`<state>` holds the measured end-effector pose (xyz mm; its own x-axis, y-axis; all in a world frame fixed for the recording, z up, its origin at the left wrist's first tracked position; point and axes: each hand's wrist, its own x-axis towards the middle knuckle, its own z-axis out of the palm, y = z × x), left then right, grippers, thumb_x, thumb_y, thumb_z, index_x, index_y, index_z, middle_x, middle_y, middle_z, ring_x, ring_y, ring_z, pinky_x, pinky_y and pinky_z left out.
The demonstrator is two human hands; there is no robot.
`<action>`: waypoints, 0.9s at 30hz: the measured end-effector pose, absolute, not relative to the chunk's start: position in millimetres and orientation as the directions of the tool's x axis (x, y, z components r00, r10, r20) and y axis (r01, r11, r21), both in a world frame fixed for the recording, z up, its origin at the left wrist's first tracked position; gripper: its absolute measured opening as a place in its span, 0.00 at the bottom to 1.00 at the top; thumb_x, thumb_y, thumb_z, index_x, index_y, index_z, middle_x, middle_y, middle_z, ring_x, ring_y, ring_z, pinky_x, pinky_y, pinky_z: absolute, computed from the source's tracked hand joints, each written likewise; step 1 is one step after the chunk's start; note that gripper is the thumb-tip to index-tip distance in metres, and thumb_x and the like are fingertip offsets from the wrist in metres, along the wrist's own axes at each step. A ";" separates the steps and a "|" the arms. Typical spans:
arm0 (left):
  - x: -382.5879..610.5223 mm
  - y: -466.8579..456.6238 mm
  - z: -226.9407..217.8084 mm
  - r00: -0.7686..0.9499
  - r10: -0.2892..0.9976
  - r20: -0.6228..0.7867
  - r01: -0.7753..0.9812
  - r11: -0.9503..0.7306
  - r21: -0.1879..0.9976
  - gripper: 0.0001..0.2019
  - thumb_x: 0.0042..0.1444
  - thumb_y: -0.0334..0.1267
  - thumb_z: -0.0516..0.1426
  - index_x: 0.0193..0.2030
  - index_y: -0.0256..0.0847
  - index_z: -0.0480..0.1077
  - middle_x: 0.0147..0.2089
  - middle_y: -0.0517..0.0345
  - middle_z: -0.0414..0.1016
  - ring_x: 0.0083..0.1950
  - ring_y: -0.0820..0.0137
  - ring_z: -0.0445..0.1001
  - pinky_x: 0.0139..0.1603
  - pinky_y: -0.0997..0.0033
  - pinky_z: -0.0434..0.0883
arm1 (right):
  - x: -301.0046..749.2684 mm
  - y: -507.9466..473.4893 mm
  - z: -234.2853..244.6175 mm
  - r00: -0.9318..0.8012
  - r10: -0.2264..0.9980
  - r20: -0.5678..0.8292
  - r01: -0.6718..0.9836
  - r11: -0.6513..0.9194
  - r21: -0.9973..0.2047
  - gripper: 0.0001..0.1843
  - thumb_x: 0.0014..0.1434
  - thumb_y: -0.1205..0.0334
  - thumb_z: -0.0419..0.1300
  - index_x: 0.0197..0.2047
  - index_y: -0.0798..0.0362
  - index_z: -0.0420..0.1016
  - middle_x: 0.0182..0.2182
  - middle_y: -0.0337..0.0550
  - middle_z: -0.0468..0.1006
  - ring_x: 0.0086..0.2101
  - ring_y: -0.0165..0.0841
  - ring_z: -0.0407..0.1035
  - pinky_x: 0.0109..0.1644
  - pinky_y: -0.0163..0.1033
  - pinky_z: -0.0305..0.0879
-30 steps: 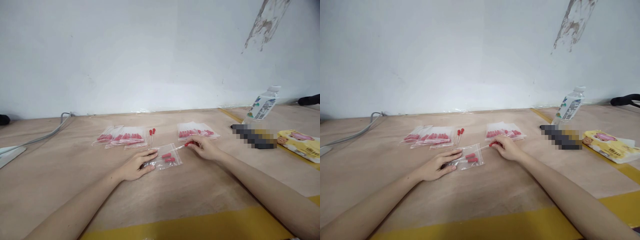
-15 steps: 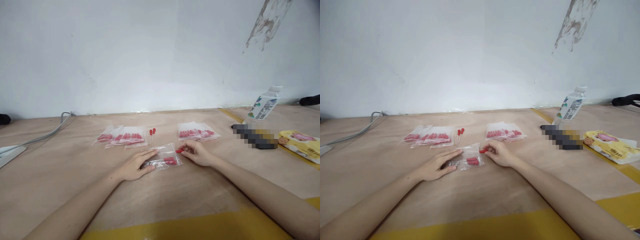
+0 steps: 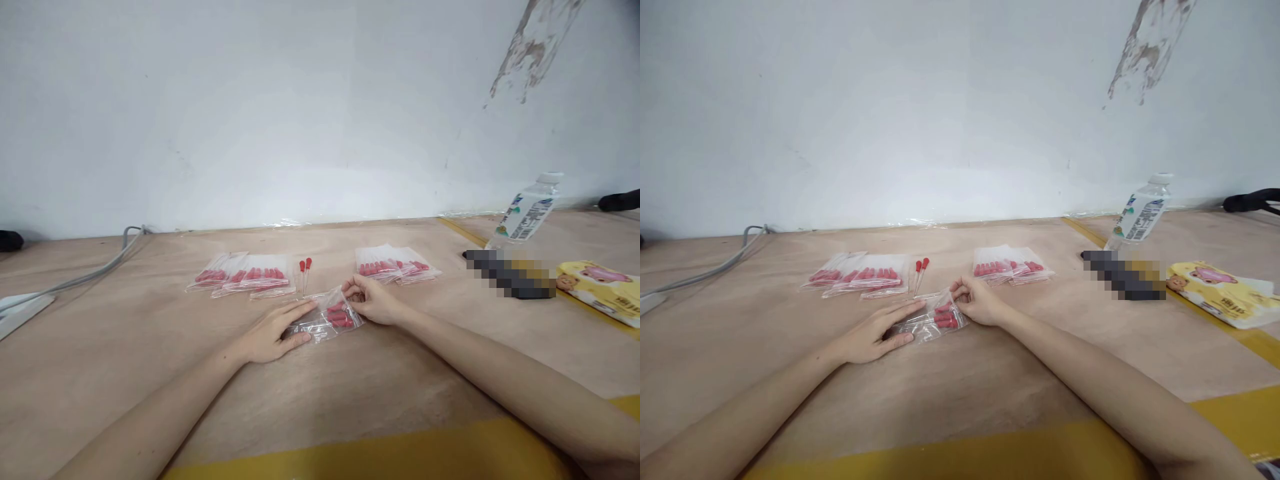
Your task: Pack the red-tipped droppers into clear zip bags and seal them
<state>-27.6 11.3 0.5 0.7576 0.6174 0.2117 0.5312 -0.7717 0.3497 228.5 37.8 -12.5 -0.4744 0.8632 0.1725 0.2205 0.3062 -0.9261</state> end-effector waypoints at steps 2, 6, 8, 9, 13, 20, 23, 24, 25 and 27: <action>-27.6 10.9 0.8 0.757 0.619 0.208 0.534 -0.770 0.349 0.26 0.60 0.44 0.50 0.64 0.47 0.48 0.64 0.55 0.55 0.63 0.60 0.55 0.61 0.54 0.57 | 230.0 38.9 -11.8 -0.500 0.854 0.144 0.248 0.300 -0.921 0.12 0.51 0.67 0.55 0.40 0.52 0.60 0.28 0.38 0.76 0.30 0.29 0.70 0.30 0.34 0.64; -27.4 10.1 0.6 0.744 0.638 0.201 0.547 -0.753 0.366 0.25 0.60 0.45 0.50 0.63 0.47 0.50 0.63 0.55 0.56 0.63 0.61 0.56 0.61 0.56 0.58 | 237.4 53.6 -2.7 -0.413 0.889 0.197 0.463 0.391 -0.796 0.13 0.52 0.66 0.55 0.43 0.54 0.66 0.24 0.37 0.74 0.26 0.28 0.67 0.31 0.34 0.62; -27.3 10.2 0.0 0.734 0.645 0.213 0.543 -0.746 0.385 0.23 0.60 0.44 0.51 0.61 0.45 0.53 0.63 0.53 0.56 0.62 0.61 0.57 0.60 0.57 0.59 | 233.3 67.6 3.2 -0.302 0.924 0.233 0.581 0.373 -0.724 0.07 0.51 0.66 0.55 0.36 0.55 0.70 0.23 0.39 0.74 0.26 0.29 0.67 0.32 0.34 0.62; -27.3 10.5 -0.4 0.731 0.645 0.221 0.538 -0.745 0.394 0.21 0.59 0.44 0.51 0.59 0.44 0.55 0.63 0.53 0.55 0.62 0.61 0.57 0.60 0.58 0.59 | 228.1 75.6 5.6 -0.261 0.936 0.235 0.628 0.350 -0.695 0.06 0.51 0.66 0.55 0.32 0.55 0.71 0.24 0.40 0.74 0.27 0.29 0.67 0.32 0.35 0.62; -27.3 11.2 -1.9 0.735 0.629 0.254 0.505 -0.757 0.415 0.15 0.59 0.43 0.51 0.51 0.42 0.62 0.63 0.51 0.56 0.62 0.62 0.58 0.60 0.59 0.60 | 191.4 107.7 9.1 -0.226 0.956 0.185 0.708 0.292 -0.644 0.06 0.52 0.63 0.56 0.29 0.55 0.74 0.30 0.43 0.77 0.32 0.32 0.69 0.38 0.35 0.62; -27.6 9.7 -2.7 0.730 0.616 0.295 0.519 -0.781 0.348 0.17 0.59 0.43 0.51 0.53 0.39 0.66 0.61 0.48 0.59 0.62 0.60 0.57 0.60 0.58 0.59 | 142.7 145.3 0.7 -0.077 0.987 0.141 0.707 0.154 -0.690 0.13 0.49 0.55 0.59 0.27 0.58 0.74 0.33 0.54 0.77 0.34 0.39 0.70 0.38 0.39 0.62; -28.2 9.6 -2.7 0.732 0.616 0.291 0.514 -0.779 0.359 0.17 0.61 0.41 0.49 0.54 0.39 0.65 0.58 0.49 0.62 0.60 0.62 0.61 0.59 0.60 0.61 | 138.9 151.8 -3.2 -0.002 0.995 0.103 0.653 0.080 -0.753 0.07 0.44 0.60 0.61 0.24 0.57 0.74 0.28 0.50 0.77 0.30 0.36 0.70 0.33 0.36 0.62; -28.3 9.7 -2.5 0.733 0.619 0.281 0.514 -0.775 0.368 0.17 0.62 0.41 0.47 0.55 0.40 0.64 0.58 0.50 0.63 0.59 0.63 0.62 0.58 0.60 0.62 | 139.5 152.5 -3.5 0.022 0.995 0.097 0.623 0.062 -0.780 0.06 0.44 0.62 0.61 0.24 0.57 0.73 0.26 0.48 0.76 0.28 0.34 0.70 0.31 0.35 0.62; -28.3 9.9 -2.4 0.734 0.623 0.271 0.515 -0.770 0.376 0.17 0.63 0.40 0.47 0.55 0.41 0.64 0.58 0.51 0.64 0.59 0.64 0.62 0.58 0.61 0.62 | 141.3 152.2 -2.9 0.046 0.994 0.095 0.587 0.050 -0.808 0.06 0.46 0.63 0.60 0.25 0.57 0.73 0.24 0.47 0.75 0.26 0.33 0.69 0.29 0.34 0.61; -28.0 10.3 -2.3 0.733 0.627 0.264 0.516 -0.765 0.386 0.16 0.63 0.40 0.46 0.55 0.42 0.64 0.57 0.52 0.65 0.58 0.65 0.62 0.58 0.61 0.62 | 149.7 148.7 0.6 0.097 0.989 0.111 0.505 0.047 -0.862 0.07 0.51 0.63 0.55 0.29 0.58 0.71 0.22 0.44 0.74 0.22 0.29 0.67 0.26 0.32 0.61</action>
